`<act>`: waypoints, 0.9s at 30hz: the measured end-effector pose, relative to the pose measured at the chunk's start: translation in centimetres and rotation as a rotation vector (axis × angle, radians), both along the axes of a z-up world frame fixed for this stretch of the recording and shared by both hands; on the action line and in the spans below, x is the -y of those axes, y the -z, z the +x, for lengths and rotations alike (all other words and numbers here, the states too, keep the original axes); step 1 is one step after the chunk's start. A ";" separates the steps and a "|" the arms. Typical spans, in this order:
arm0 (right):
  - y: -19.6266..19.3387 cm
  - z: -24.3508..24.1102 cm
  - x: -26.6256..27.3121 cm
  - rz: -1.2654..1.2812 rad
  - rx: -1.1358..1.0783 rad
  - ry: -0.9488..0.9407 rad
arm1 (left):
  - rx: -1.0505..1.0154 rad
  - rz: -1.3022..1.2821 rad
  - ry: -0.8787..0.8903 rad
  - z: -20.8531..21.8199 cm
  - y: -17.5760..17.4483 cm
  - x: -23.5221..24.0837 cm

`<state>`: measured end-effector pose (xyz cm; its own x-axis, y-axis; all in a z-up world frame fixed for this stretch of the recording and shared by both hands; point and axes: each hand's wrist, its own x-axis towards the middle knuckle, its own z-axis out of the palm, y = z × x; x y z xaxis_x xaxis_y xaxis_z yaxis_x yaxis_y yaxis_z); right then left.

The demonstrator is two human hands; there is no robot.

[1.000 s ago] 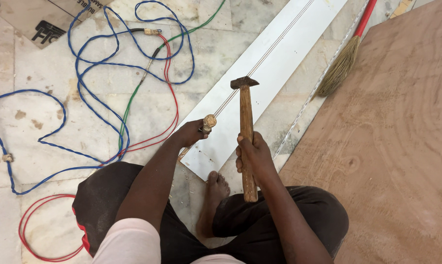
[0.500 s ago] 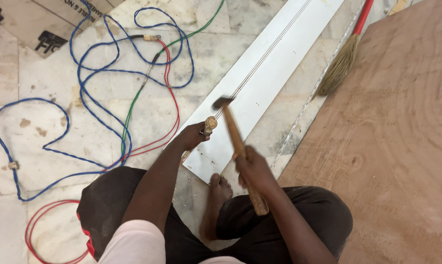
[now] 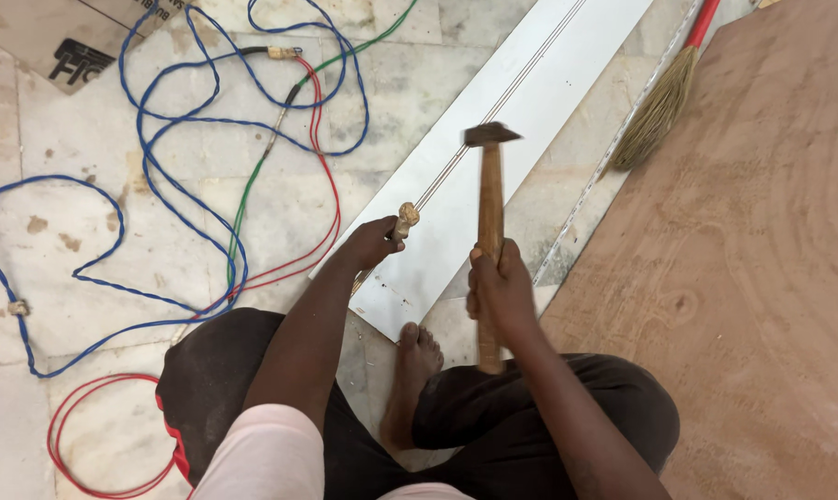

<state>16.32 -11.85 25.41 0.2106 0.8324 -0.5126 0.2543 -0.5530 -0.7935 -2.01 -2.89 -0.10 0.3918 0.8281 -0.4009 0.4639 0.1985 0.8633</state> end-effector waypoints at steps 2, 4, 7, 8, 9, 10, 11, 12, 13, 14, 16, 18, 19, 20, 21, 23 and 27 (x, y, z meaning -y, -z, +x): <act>0.6 -0.2 0.0 -0.297 0.068 -0.178 | 0.006 -0.009 -0.007 0.0 -0.1 -0.4; 0.5 0.3 -0.3 -0.427 0.111 -0.264 | -0.017 0.008 0.020 0.2 -0.4 -0.7; -0.7 1.9 -1.6 -0.274 0.096 -0.211 | -0.058 -0.013 0.039 0.5 -0.7 -0.7; -1.0 2.0 -2.1 -0.156 0.064 -0.141 | -0.047 -0.021 0.020 0.5 -0.6 -0.7; -1.1 2.1 -2.1 -0.039 0.027 -0.064 | -0.042 -0.030 0.007 0.6 -0.5 -0.7; -0.8 1.5 -1.7 -0.118 0.067 -0.094 | -0.037 -0.039 -0.007 0.6 -0.3 -0.5; -0.3 0.4 -1.6 -0.183 0.107 -0.115 | -0.049 -0.023 0.008 0.5 -0.1 -0.6; -0.2 -0.1 -1.6 -0.249 0.148 -0.136 | -0.061 -0.007 0.022 0.5 0.1 -0.6; -0.4 0.3 -1.6 -0.308 0.132 -0.212 | -0.069 0.013 0.037 0.8 0.4 -0.8; -0.6 0.7 -1.5 -0.366 0.115 -0.289 | -0.060 0.045 0.042 1.3 0.8 -0.9; -0.4 1.1 -2.1 -0.351 0.095 -0.288 | -0.047 0.102 0.048 1.5 1.5 -1.2; 0.2 1.6 -2.9 -0.230 0.097 -0.146 | -0.024 0.011 0.006 1.0 2.1 -1.0; 0.6 1.3 -3.0 -0.191 0.104 -0.116 | -0.014 -0.026 -0.015 0.7 2.1 -1.2; 1.0 0.9 -2.9 -0.152 0.110 -0.085 | -0.021 -0.025 -0.013 0.6 2.1 -1.0; 1.1 0.7 -2.9 -0.107 0.118 -0.046 | -0.028 -0.017 -0.004 0.6 2.0 -1.2; 0.8 0.5 -2.2 -0.315 0.103 -0.278 | -0.059 0.013 0.011 1.0 2.0 -1.5; 0.5 0.9 -2.7 -0.337 0.123 -0.245 | -0.091 0.030 0.030 1.3 2.6 -2.1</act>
